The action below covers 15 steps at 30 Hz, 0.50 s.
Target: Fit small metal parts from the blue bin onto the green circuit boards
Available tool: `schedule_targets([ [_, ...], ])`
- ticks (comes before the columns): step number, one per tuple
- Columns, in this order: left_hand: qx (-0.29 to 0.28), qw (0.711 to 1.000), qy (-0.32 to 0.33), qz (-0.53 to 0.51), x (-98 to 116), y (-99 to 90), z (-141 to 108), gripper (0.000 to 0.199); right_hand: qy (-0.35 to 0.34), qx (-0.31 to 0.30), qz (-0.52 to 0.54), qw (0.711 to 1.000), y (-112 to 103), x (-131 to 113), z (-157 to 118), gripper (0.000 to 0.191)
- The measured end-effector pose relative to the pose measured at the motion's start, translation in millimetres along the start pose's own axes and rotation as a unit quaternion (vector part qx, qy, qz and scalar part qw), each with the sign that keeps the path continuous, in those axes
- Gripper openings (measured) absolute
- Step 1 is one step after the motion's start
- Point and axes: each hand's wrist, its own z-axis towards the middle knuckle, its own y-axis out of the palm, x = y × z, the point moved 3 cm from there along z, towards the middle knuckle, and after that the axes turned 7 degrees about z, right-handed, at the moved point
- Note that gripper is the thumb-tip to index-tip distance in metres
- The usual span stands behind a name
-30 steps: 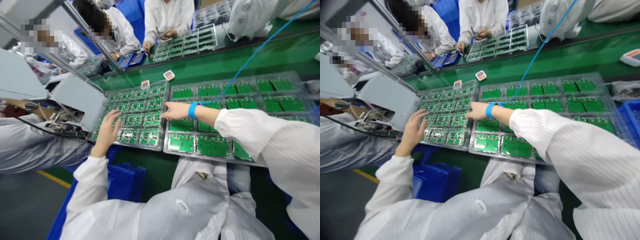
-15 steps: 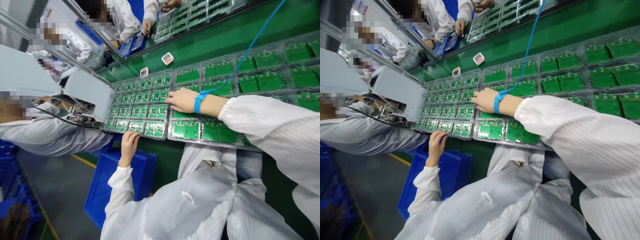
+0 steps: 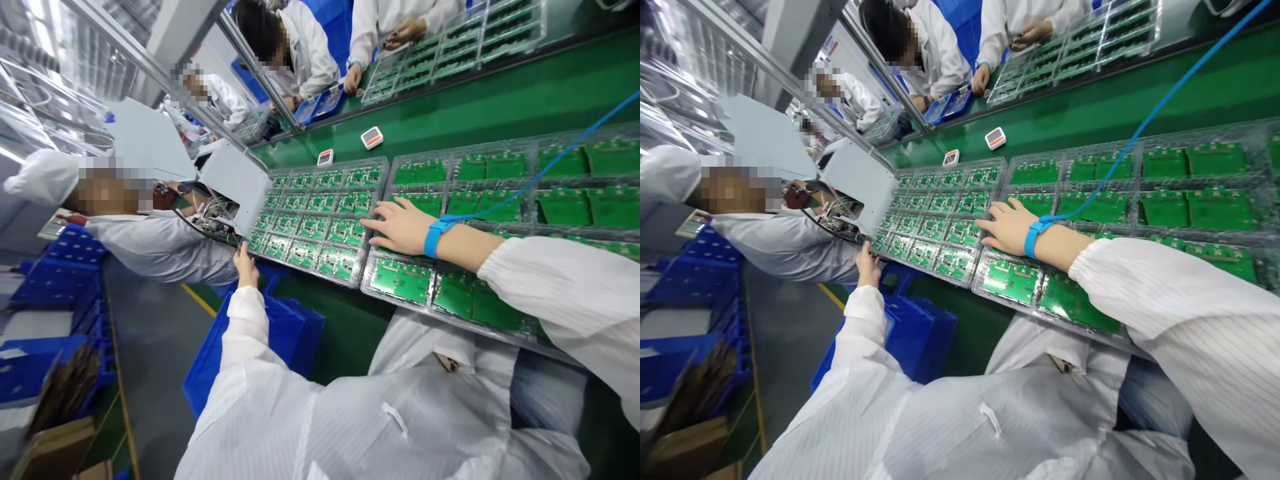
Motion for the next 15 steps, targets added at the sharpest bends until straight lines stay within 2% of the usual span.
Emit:
schedule_targets([
  [2,0.013,1.000,-0.027,-0.004,1.4,1.0,20.2,0.047,0.000,-0.003,-0.002,1.000,0.1,-4.0,2.3,0.060],
  [4,0.037,0.999,-0.036,-0.003,0.3,2.4,30.1,0.047,0.002,-0.002,-0.007,1.000,1.5,-6.6,3.5,0.059],
  [9,0.080,0.996,-0.037,0.009,-14.8,5.6,34.3,0.048,0.022,-0.002,-0.020,1.000,4.2,-7.2,3.9,0.059],
  [15,0.060,0.997,-0.044,0.023,-32.0,15.5,35.5,0.047,-0.001,-0.003,-0.003,1.000,1.3,-4.4,3.0,0.058],
])
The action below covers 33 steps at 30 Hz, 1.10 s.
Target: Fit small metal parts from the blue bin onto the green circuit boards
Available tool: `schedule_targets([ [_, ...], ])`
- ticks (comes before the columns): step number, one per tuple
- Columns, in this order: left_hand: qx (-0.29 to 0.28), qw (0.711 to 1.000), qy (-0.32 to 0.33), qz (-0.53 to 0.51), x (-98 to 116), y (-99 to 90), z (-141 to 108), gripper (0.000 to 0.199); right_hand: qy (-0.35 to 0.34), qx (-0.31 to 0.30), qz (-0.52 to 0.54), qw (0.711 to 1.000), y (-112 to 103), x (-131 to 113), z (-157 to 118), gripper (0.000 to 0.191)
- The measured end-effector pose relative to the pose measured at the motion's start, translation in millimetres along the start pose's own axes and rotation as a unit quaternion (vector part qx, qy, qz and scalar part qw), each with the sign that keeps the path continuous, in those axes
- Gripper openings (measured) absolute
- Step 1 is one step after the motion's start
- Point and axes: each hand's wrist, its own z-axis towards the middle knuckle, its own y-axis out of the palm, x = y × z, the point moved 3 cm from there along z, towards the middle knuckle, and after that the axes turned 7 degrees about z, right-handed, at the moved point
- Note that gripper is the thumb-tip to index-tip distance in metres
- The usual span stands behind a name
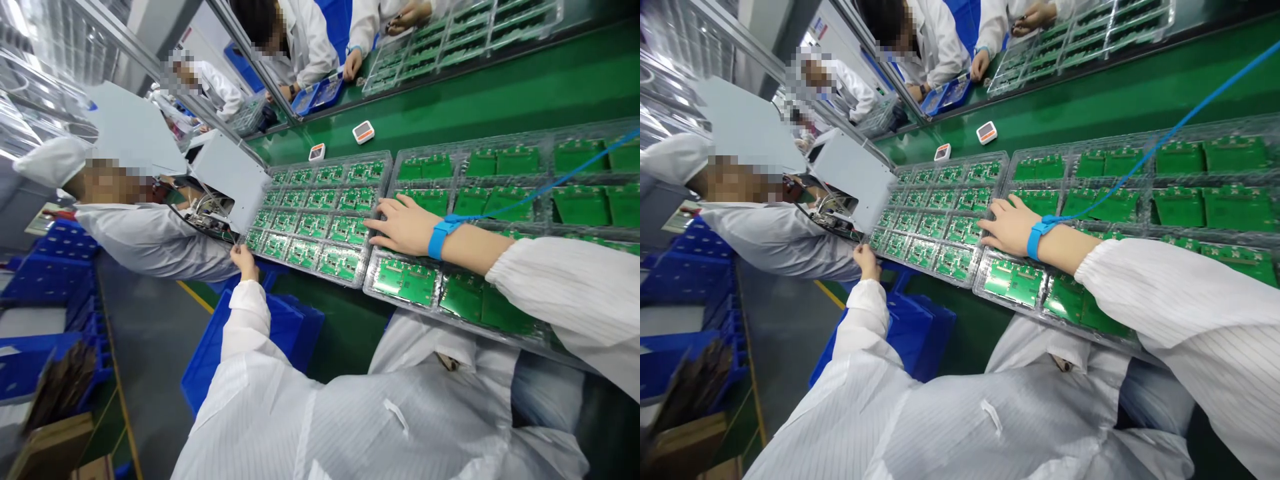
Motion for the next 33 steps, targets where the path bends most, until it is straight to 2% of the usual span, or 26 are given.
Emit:
schedule_targets([
  [6,-0.035,0.999,-0.033,-0.016,-1.2,7.5,-4.1,0.045,-0.041,0.031,-0.056,0.997,-7.7,-4.0,3.0,0.048],
  [12,-0.020,1.000,-0.016,0.001,10.0,7.7,-15.0,0.045,-0.043,-0.016,-0.052,0.998,-14.8,-8.9,5.0,0.051],
  [17,0.031,0.996,0.079,0.040,27.1,-12.1,-32.3,0.051,-0.037,-0.036,-0.062,0.997,-20.3,-13.3,-1.2,0.055],
  [19,0.065,0.987,0.140,0.053,41.8,-22.3,-38.5,0.053,-0.046,-0.021,-0.054,0.997,-19.8,-16.6,-8.6,0.057],
  [21,0.069,0.972,0.214,0.066,65.1,-23.3,-41.1,0.049,-0.057,-0.013,-0.041,0.997,-15.8,-22.7,-18.5,0.058],
  [23,0.023,0.952,0.294,0.084,97.3,-8.6,-38.2,0.047,-0.068,-0.015,-0.028,0.997,-9.6,-32.8,-29.5,0.057],
  [26,-0.069,0.917,0.374,0.119,151.5,35.9,-23.3,0.055,-0.094,-0.006,-0.011,0.995,-3.3,-56.0,-48.7,0.055],
  [28,-0.111,0.903,0.388,0.145,181.9,68.6,-10.7,0.062,-0.122,0.011,-0.006,0.992,-4.9,-73.6,-67.0,0.053],
  [30,-0.135,0.898,0.382,0.170,201.7,95.9,-1.7,0.069,-0.144,0.032,-0.009,0.989,-11.6,-88.8,-91.6,0.050],
  [33,-0.154,0.897,0.362,0.200,210.2,121.2,2.0,0.071,-0.133,0.064,-0.022,0.989,-26.3,-102.9,-136.9,0.047],
])
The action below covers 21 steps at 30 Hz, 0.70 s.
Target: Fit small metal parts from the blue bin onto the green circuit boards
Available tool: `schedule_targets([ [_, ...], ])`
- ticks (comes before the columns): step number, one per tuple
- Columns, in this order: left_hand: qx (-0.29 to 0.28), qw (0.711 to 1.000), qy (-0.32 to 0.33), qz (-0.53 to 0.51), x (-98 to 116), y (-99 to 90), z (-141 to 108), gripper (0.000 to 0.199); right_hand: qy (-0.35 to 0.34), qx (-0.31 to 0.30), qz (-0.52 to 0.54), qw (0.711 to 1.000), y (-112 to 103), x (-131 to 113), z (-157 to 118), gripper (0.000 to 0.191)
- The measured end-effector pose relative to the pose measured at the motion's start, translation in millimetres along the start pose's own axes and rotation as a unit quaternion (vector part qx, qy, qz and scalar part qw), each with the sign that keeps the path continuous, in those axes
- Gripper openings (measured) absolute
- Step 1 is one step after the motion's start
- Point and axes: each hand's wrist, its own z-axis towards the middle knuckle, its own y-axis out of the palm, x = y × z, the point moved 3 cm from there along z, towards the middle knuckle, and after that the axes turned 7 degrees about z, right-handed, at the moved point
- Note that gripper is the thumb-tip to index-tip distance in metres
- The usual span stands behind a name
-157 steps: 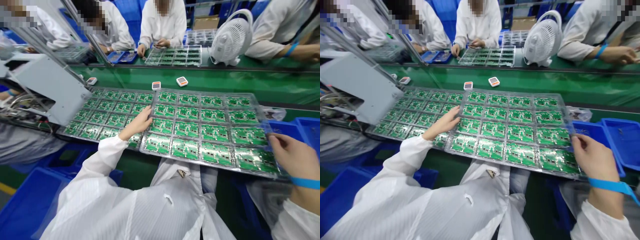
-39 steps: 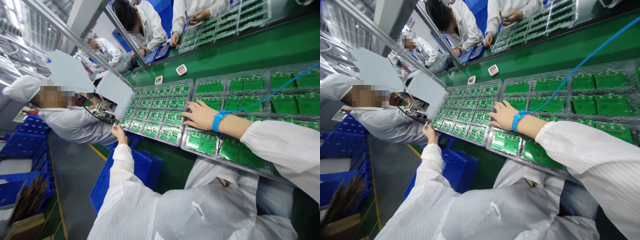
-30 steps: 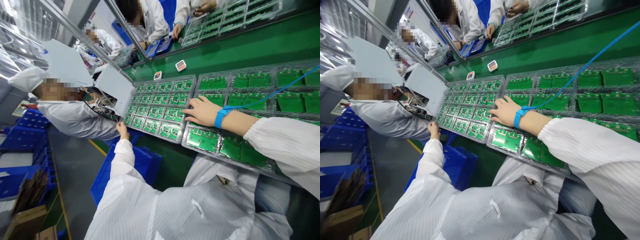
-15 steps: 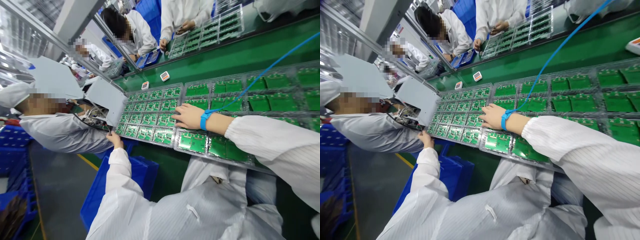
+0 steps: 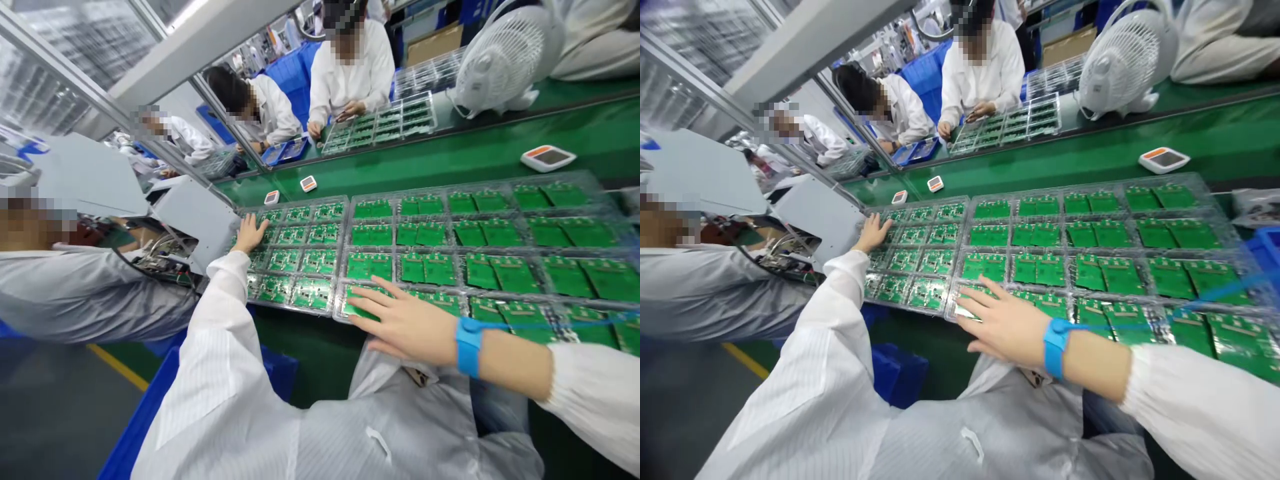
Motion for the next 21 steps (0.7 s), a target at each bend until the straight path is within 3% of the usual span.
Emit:
schedule_targets([
  [5,-0.026,0.999,-0.023,0.029,0.1,9.5,0.3,0.067,0.072,0.071,-0.039,0.994,-22.9,-28.3,-63.0,0.042],
  [9,-0.044,0.998,-0.014,0.042,10.6,9.8,-3.7,0.081,0.048,0.097,-0.055,0.993,-19.7,-56.8,-98.7,0.031],
  [12,-0.060,0.997,0.011,0.043,24.1,18.4,-13.3,0.097,0.012,0.089,-0.041,0.995,-6.1,-77.9,-125.4,0.031],
  [15,-0.063,0.997,0.024,0.041,32.8,27.6,-23.8,0.109,0.020,0.070,-0.010,0.997,17.6,-86.8,-157.8,0.033],
  [21,-0.052,0.998,0.032,0.028,37.8,29.4,-30.7,0.106,0.052,-0.037,-0.026,0.998,69.6,-71.1,-222.2,0.056],
])
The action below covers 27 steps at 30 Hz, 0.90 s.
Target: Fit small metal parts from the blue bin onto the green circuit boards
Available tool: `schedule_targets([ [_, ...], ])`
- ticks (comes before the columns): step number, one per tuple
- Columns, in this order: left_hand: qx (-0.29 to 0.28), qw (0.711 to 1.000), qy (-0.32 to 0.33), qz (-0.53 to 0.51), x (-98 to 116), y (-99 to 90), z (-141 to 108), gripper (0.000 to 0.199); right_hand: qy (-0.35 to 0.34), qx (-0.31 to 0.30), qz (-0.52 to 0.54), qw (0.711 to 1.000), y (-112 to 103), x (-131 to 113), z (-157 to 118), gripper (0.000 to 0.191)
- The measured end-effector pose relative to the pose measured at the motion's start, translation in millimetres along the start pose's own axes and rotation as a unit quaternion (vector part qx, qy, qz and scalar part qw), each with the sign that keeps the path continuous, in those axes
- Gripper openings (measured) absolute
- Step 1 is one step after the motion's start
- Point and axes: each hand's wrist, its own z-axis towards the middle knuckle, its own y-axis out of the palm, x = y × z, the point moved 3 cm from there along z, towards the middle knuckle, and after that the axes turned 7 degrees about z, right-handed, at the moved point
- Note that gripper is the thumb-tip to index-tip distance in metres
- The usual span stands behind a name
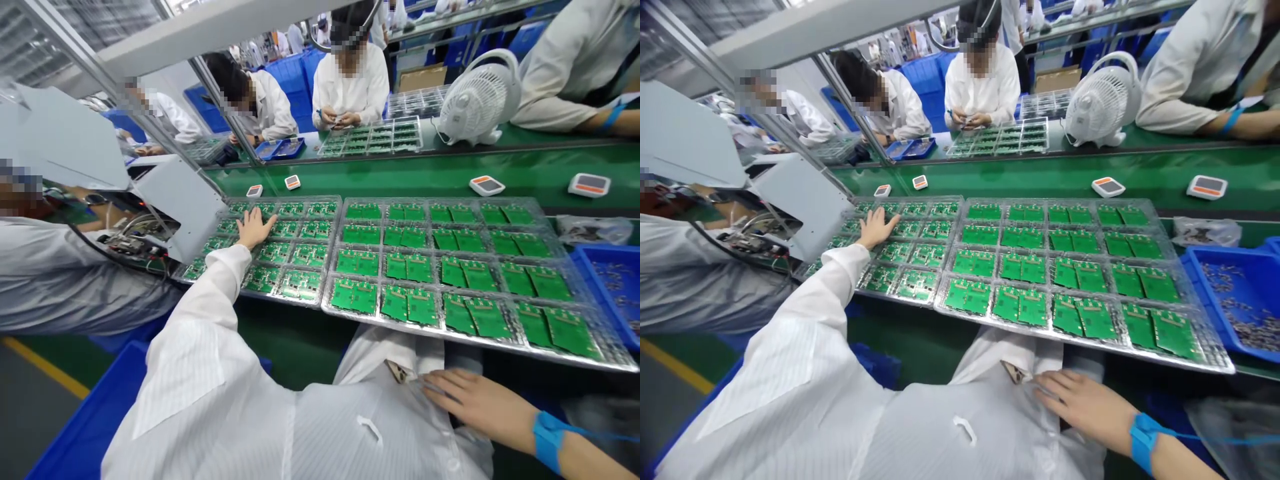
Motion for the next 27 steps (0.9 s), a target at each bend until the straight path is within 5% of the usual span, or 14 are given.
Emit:
schedule_targets([
  [5,0.016,1.000,-0.010,0.003,3.8,-2.2,-3.2,0.098,0.037,-0.103,-0.003,0.994,30.9,27.2,-45.2,0.084],
  [10,0.018,1.000,-0.009,0.004,12.2,-11.7,-15.7,0.092,0.116,-0.220,0.110,0.962,74.8,58.3,-99.7,0.120],
  [13,0.019,1.000,-0.008,-0.001,18.7,-20.2,-26.8,0.090,0.133,-0.285,0.240,0.919,94.0,70.4,-116.9,0.115],
  [17,0.011,1.000,-0.002,0.001,18.3,-20.3,-22.0,0.095,0.150,-0.295,0.290,0.898,96.0,87.4,-123.1,0.098],
  [19,0.009,1.000,-0.003,0.007,16.8,-17.0,-17.3,0.098,0.140,-0.268,0.263,0.916,90.4,86.4,-121.9,0.088],
  [24,0.011,0.999,-0.025,0.027,17.0,-15.3,-18.2,0.101,0.153,-0.024,0.135,0.979,52.7,62.2,-108.9,0.049],
  [27,0.011,0.999,-0.032,0.028,22.7,-21.6,-23.3,0.100,0.152,-0.017,0.092,0.984,27.1,49.2,-94.5,0.051],
])
